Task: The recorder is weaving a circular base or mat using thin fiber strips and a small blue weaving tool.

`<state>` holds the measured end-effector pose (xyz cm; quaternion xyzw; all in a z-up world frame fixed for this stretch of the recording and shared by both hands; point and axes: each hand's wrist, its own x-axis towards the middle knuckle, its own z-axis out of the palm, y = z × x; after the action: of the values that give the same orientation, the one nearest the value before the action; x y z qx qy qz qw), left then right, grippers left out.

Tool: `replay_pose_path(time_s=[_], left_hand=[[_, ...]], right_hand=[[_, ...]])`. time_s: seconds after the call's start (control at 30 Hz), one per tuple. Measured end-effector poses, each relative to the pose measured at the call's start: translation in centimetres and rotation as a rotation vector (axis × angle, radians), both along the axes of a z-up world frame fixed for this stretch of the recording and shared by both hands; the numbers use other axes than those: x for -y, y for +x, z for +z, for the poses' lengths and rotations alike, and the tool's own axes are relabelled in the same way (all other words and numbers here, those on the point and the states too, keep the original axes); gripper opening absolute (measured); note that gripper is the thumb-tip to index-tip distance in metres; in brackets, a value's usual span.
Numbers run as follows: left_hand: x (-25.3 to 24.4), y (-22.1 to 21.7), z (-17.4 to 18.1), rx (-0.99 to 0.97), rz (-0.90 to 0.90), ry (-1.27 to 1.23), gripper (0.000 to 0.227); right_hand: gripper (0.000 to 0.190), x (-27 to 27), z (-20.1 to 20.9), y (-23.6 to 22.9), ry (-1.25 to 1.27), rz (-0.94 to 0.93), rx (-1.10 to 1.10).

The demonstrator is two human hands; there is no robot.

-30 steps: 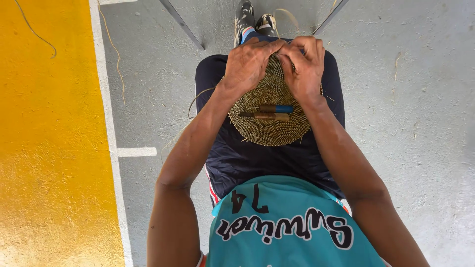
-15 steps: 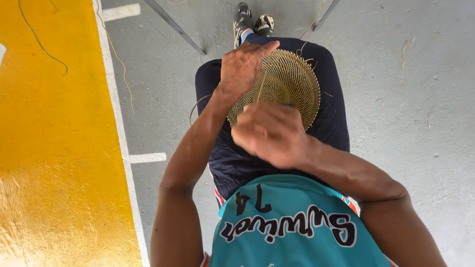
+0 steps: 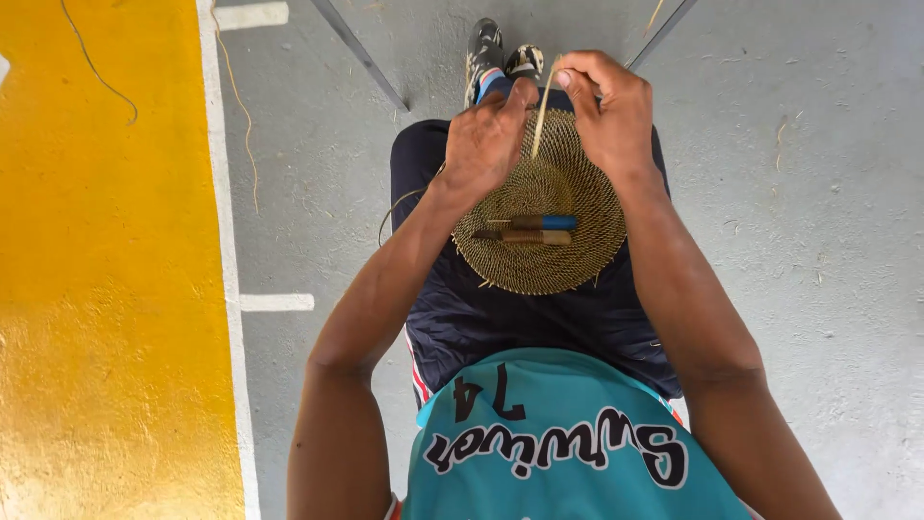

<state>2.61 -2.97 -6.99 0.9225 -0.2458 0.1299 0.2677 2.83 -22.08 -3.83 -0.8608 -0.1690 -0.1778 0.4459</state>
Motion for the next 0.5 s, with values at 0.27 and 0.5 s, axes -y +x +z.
replay_pose_path(time_s=[0.27, 0.5], left_hand=[[0.2, 0.2, -0.6, 0.105, -0.058, -0.098, 0.024], [0.3, 0.5, -1.0, 0.136, -0.04, -0.024, 0.022]], right_hand=[[0.005, 0.7, -3.8, 1.3, 0.334, 0.082, -0.221], [0.003, 0.5, -3.5, 1.0, 0.386, 0.113, -0.273]])
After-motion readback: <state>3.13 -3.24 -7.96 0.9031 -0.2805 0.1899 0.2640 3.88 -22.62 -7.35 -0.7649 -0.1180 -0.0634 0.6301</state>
